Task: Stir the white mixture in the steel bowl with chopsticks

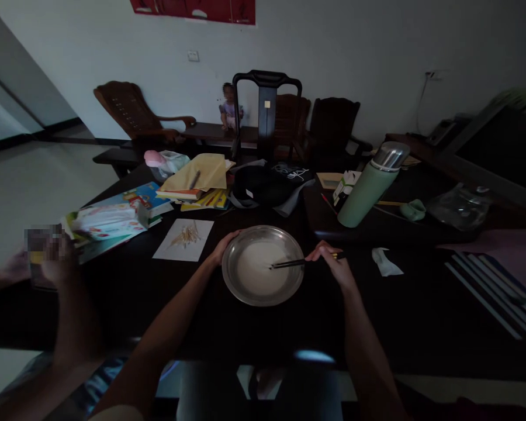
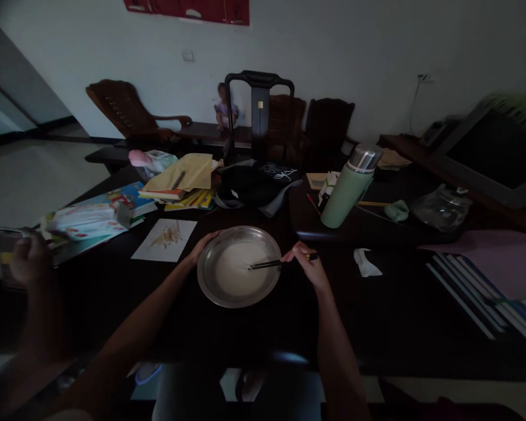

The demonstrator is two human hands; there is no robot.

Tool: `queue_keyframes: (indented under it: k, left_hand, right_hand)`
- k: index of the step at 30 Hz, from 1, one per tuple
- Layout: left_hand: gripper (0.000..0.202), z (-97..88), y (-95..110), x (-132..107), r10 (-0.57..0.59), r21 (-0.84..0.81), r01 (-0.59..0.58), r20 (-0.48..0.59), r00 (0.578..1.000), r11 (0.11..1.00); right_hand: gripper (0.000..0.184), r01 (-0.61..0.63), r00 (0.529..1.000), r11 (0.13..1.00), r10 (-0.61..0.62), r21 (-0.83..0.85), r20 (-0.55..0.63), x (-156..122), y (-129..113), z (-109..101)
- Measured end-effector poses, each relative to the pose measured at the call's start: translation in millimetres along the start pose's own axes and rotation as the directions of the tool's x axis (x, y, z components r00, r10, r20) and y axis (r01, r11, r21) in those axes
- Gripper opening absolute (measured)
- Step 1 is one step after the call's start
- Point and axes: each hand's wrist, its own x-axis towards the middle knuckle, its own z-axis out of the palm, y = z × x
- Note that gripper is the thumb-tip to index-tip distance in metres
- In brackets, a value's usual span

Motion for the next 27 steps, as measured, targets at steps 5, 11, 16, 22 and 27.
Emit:
queue_keyframes:
  k: [5,11,16,22,27]
  left_hand:
    - [0.039,-1.4,-1,2,0.018,0.009,-0.018,-0.005,1.000,1.000]
    - [0.041,-4.5,-3,5,-0.015,-0.042,0.017,0.044,0.999,0.999]
    - [0.042,-6.1,-5,6,-0.016,-0.038,0.017,0.040,0.999,0.999]
    - [0.040,-8.3,-7,8,-0.005,-0.039,0.007,0.053,0.999,0.999]
    - [0.042,-5.5,-5,7,-0.005,-0.037,0.006,0.027,1.000,0.999]
  right_hand:
    - [0.037,0.021,0.986,1.000,-0.021,0.000,0.166,1,-1,8]
    - [0.035,-0.005,1.000,1.000,0.005,-0.025,0.022,1,3,0]
    - [0.038,0.050,0.992,0.999,-0.050,0.005,0.112,-1,-1,4]
    - [0.035,0.060,0.988,0.994,-0.046,-0.091,0.146,4,-1,15]
    - [0.035,0.003,0.999,1.000,-0.003,-0.002,-0.045,-1,3,-5]
